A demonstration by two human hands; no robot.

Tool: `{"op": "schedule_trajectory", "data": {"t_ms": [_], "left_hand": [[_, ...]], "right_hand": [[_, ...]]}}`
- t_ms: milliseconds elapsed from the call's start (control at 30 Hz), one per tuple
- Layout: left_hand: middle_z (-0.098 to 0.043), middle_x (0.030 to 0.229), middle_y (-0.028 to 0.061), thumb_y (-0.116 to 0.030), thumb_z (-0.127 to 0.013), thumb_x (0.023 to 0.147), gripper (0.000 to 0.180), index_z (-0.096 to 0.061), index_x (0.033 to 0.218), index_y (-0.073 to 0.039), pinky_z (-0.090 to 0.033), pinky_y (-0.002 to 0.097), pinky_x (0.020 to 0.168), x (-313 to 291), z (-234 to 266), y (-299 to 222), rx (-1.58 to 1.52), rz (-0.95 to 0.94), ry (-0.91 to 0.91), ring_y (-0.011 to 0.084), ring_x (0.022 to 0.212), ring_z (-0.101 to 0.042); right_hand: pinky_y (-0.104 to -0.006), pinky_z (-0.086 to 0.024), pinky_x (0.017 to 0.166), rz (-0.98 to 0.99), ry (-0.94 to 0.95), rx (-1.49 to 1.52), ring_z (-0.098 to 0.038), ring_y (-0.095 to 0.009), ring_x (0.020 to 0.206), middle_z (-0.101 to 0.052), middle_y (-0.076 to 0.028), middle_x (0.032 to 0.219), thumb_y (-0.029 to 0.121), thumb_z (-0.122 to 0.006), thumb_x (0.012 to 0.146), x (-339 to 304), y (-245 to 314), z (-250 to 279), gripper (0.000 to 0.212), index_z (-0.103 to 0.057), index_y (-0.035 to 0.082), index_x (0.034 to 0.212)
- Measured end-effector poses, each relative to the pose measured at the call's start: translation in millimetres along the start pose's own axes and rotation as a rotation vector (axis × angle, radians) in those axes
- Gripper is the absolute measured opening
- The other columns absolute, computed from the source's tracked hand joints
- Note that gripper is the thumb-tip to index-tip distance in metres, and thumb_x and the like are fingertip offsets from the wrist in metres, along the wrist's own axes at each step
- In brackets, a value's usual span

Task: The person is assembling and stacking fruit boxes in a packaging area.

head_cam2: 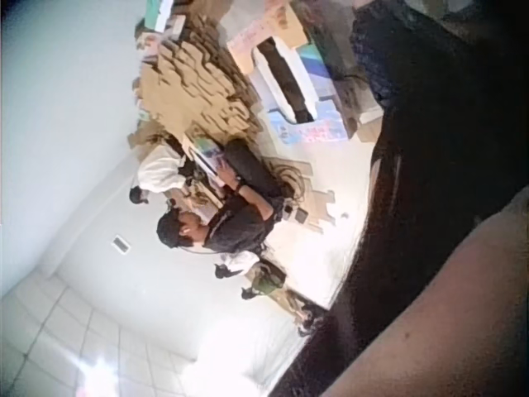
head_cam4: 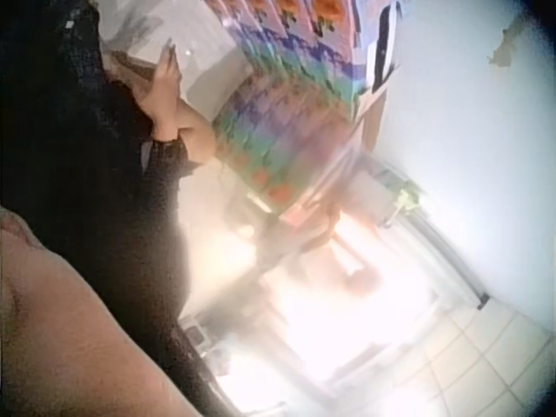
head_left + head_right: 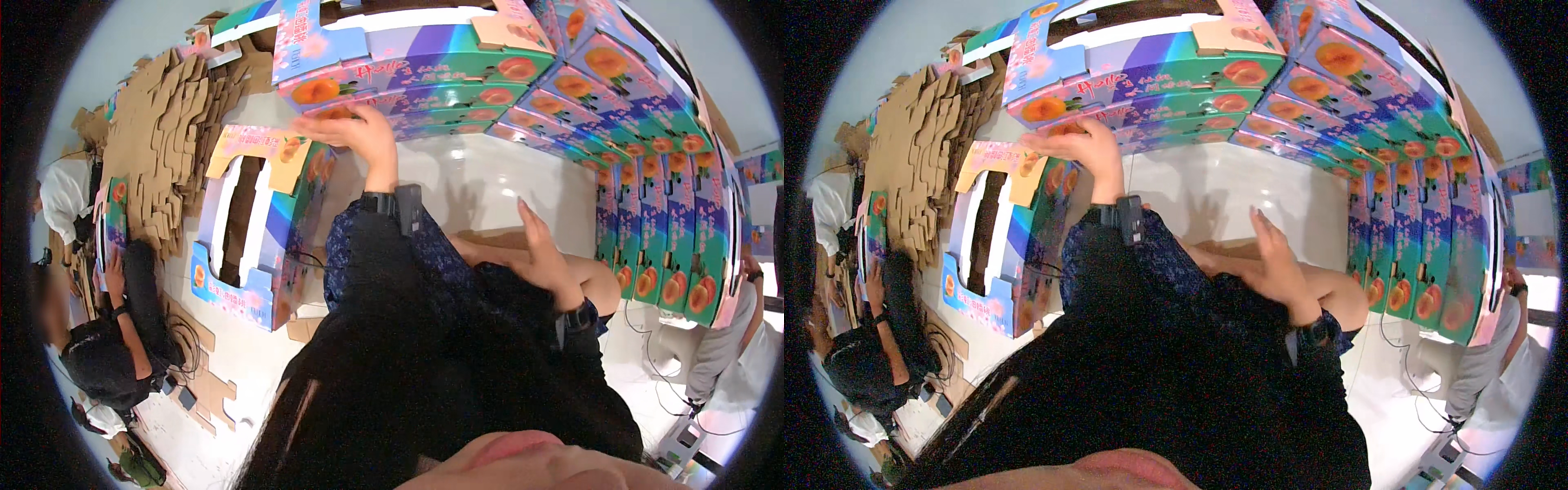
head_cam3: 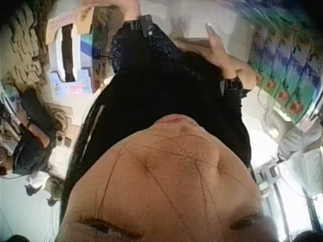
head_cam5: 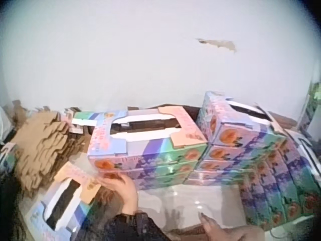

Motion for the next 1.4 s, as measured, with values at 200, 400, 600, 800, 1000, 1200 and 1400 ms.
{"op": "schedule_trajectory", "data": {"t_ms": [200,400,600,800,1000,1200,1400], "left_hand": [[0.002,0.148,0.0363,0.000,-0.049,0.081,0.085,0.007,0.144,0.008,-0.007,0.0565,0.112,-6,14,-15,0.029,-0.148,0.011,0.0521,0.138,-0.002],[-0.011,0.147,0.0317,-0.007,-0.057,0.076,0.086,-0.007,0.145,0.006,-0.015,0.0550,0.109,-32,18,-14,0.127,-0.287,0.127,0.0480,0.135,-0.016],[-0.045,0.120,0.0217,-0.009,-0.061,0.069,0.070,-0.034,0.133,0.000,-0.032,0.0493,0.098,-75,1,-26,0.206,-0.463,0.216,0.0397,0.118,-0.040],[-0.063,0.087,0.0115,-0.006,-0.060,0.073,0.032,-0.060,0.106,-0.005,-0.049,0.0395,0.072,-130,-55,1,-0.059,-0.294,0.981,0.0275,0.081,-0.062],[-0.066,0.088,0.0167,-0.013,-0.055,0.077,0.021,-0.066,0.092,-0.004,-0.050,0.0413,0.072,-188,-67,38,0.130,-0.324,1.474,0.0338,0.081,-0.063],[-0.066,0.100,0.0220,-0.022,-0.053,0.076,0.028,-0.066,0.090,-0.001,-0.048,0.0461,0.080,-239,-71,104,0.717,-0.333,2.001,0.0405,0.093,-0.061],[-0.068,0.096,0.0194,-0.027,-0.058,0.077,0.028,-0.069,0.089,-0.005,-0.049,0.0430,0.078,-229,-73,92,0.493,-0.336,1.802,0.0367,0.089,-0.064]], "right_hand": [[-0.0418,-0.046,0.094,-0.320,0.205,-0.114,-0.056,-0.037,0.112,-0.057,-0.025,0.122,0.039,-0.064,0.081,3,-90,-58,0.065,-0.049,0.000,0.131],[-0.0462,-0.047,0.091,-0.236,0.453,-0.060,-0.057,-0.038,0.108,-0.060,-0.020,0.119,0.036,-0.053,0.085,14,-34,-124,0.047,-0.059,0.006,0.120],[-0.0472,-0.048,0.089,-0.116,0.306,-0.054,-0.058,-0.037,0.105,-0.060,-0.020,0.117,0.032,-0.050,0.084,14,-49,-147,0.040,-0.058,0.005,0.113],[-0.0454,-0.048,0.090,-0.117,0.352,-0.195,-0.059,-0.035,0.107,-0.061,-0.019,0.117,0.029,-0.054,0.081,13,-42,-142,0.041,-0.059,0.004,0.113],[-0.0446,-0.047,0.091,-0.129,0.476,-0.225,-0.057,-0.034,0.111,-0.059,-0.018,0.120,0.026,-0.055,0.081,11,-32,-134,0.045,-0.054,0.004,0.121],[-0.0441,-0.048,0.090,-0.092,0.360,-0.229,-0.058,-0.035,0.108,-0.062,-0.019,0.115,0.025,-0.058,0.080,13,-37,-141,0.044,-0.056,0.003,0.119],[-0.0433,-0.046,0.094,-0.109,0.449,-0.224,-0.058,-0.032,0.113,-0.061,-0.018,0.120,0.019,-0.054,0.079,13,-24,-136,0.041,-0.061,0.003,0.116]]}}
Point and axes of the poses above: each hand's wrist, its own x-axis towards the middle knuckle, its own z-axis out of the back of the hand, y = z × x, the point moved 8 cm from there along x, towards the middle knuckle
